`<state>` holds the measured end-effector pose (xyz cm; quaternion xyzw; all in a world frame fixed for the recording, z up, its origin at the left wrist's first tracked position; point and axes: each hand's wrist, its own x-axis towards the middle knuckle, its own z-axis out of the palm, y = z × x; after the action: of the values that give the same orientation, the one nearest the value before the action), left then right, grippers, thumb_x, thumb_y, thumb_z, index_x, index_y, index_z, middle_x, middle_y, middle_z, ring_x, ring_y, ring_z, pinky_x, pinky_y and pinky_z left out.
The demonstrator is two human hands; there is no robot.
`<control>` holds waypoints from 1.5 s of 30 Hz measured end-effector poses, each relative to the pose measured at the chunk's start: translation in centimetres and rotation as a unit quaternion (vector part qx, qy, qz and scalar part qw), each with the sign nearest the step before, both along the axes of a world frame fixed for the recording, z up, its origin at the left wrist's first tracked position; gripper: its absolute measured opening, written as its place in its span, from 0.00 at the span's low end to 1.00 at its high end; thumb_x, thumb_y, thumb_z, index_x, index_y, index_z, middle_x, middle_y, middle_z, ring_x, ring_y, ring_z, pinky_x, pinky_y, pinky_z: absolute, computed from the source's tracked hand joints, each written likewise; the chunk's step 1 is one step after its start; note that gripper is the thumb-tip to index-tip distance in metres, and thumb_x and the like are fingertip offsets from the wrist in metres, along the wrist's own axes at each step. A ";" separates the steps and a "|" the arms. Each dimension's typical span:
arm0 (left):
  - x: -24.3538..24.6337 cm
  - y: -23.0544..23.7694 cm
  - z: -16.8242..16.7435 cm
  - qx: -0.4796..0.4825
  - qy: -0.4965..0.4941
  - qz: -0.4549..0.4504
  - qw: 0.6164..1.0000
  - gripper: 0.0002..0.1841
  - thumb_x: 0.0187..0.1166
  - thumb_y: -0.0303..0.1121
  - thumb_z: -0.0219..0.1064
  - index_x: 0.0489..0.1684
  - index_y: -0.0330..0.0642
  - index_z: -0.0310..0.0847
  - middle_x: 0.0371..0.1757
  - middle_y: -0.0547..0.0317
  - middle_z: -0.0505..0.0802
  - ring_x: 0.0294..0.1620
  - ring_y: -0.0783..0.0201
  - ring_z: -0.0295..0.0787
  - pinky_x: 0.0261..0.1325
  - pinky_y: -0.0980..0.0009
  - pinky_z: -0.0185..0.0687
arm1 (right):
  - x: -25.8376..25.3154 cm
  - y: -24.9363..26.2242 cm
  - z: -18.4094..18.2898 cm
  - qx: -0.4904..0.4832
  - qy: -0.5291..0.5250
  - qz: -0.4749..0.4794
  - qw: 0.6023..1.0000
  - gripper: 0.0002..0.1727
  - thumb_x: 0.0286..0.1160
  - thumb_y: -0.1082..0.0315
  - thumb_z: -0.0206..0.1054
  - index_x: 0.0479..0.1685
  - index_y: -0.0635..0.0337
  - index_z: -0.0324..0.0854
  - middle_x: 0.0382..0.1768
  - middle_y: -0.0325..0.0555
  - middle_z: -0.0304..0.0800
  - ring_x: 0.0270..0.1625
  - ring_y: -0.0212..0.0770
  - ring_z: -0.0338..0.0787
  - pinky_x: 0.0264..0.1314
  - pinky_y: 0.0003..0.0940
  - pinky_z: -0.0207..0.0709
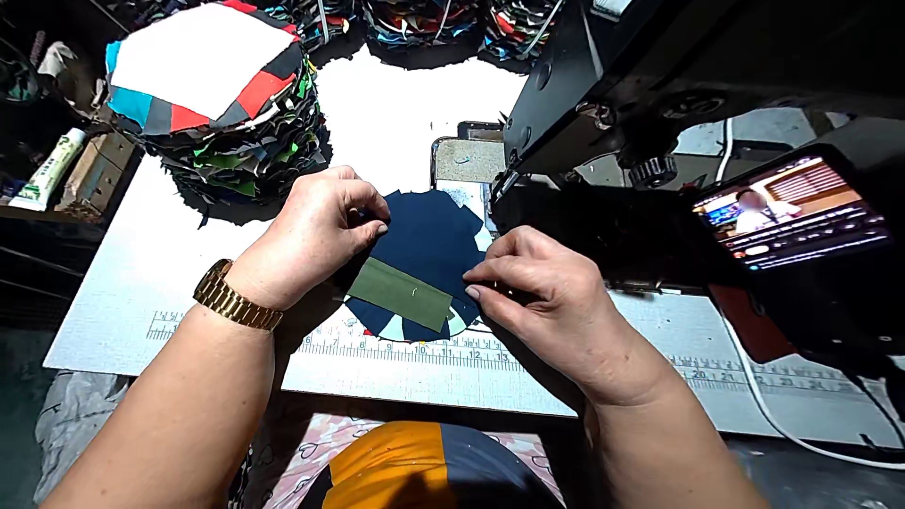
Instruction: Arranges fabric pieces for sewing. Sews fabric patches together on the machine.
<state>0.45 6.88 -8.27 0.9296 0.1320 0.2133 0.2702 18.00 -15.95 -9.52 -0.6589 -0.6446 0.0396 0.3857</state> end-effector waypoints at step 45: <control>2.7 -2.3 -0.3 0.162 0.080 -0.283 0.942 0.30 0.92 0.51 0.40 0.86 0.52 0.71 0.91 0.55 0.69 0.94 0.55 0.56 0.94 0.44 0.47 | 4.4 -3.1 2.9 -0.003 -0.056 -0.044 0.997 0.13 0.74 0.67 0.64 0.47 0.53 0.95 0.42 0.36 0.91 0.48 0.25 0.87 0.50 0.17 0.82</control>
<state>3.18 4.60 -8.62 0.9738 -0.1517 0.0718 0.1534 22.44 -19.02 -6.59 -0.6891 -0.6353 -0.0126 0.3483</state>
